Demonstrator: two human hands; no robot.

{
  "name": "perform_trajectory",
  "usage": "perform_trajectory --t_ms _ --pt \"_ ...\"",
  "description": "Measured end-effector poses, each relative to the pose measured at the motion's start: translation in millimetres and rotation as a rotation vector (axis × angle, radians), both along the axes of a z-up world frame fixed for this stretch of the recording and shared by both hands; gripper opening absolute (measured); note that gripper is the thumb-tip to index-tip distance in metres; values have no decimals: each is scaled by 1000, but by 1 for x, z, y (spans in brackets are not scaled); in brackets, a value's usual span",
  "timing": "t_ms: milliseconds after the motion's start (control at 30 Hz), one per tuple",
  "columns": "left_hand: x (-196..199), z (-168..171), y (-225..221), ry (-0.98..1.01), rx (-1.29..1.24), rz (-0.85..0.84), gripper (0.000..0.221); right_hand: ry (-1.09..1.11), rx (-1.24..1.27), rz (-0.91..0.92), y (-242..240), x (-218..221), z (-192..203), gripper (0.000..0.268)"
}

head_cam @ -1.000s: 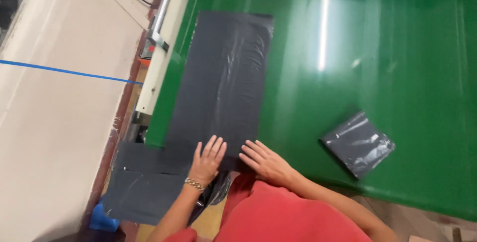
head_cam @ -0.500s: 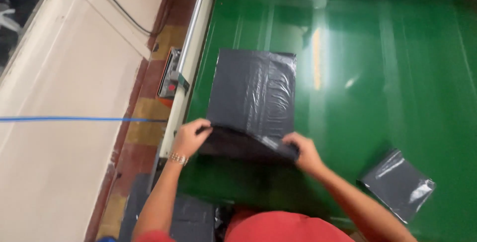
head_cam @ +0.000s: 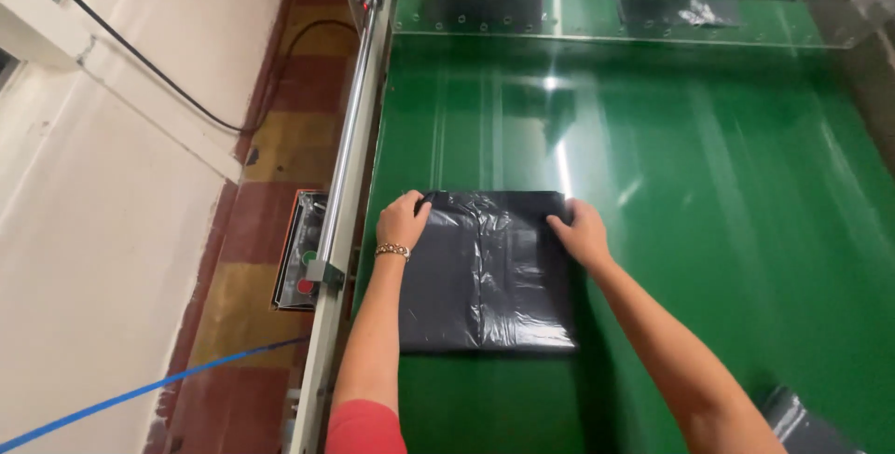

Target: Picking up plastic bags from a conveyor belt, folding them into neat rectangles, and placing them into a collection crate.

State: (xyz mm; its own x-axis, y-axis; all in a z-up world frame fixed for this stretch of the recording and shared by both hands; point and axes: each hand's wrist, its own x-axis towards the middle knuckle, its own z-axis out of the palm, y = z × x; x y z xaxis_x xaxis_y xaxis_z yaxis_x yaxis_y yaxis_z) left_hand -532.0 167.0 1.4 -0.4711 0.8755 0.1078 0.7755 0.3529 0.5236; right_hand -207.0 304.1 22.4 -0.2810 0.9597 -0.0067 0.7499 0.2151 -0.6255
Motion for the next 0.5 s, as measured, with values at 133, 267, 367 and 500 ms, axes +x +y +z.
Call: perform_trajectory --t_ms 133,267,367,500 --pt "4 2 -6 33 46 -8 20 -102 114 144 23 -10 3 57" --pt "38 36 -16 664 141 142 66 -393 4 206 40 -33 20 73" --pt "68 6 -24 533 265 26 49 -500 -213 199 65 -37 -7 73" --pt "106 18 -53 -158 228 -219 44 -667 -207 231 69 -50 -26 51"
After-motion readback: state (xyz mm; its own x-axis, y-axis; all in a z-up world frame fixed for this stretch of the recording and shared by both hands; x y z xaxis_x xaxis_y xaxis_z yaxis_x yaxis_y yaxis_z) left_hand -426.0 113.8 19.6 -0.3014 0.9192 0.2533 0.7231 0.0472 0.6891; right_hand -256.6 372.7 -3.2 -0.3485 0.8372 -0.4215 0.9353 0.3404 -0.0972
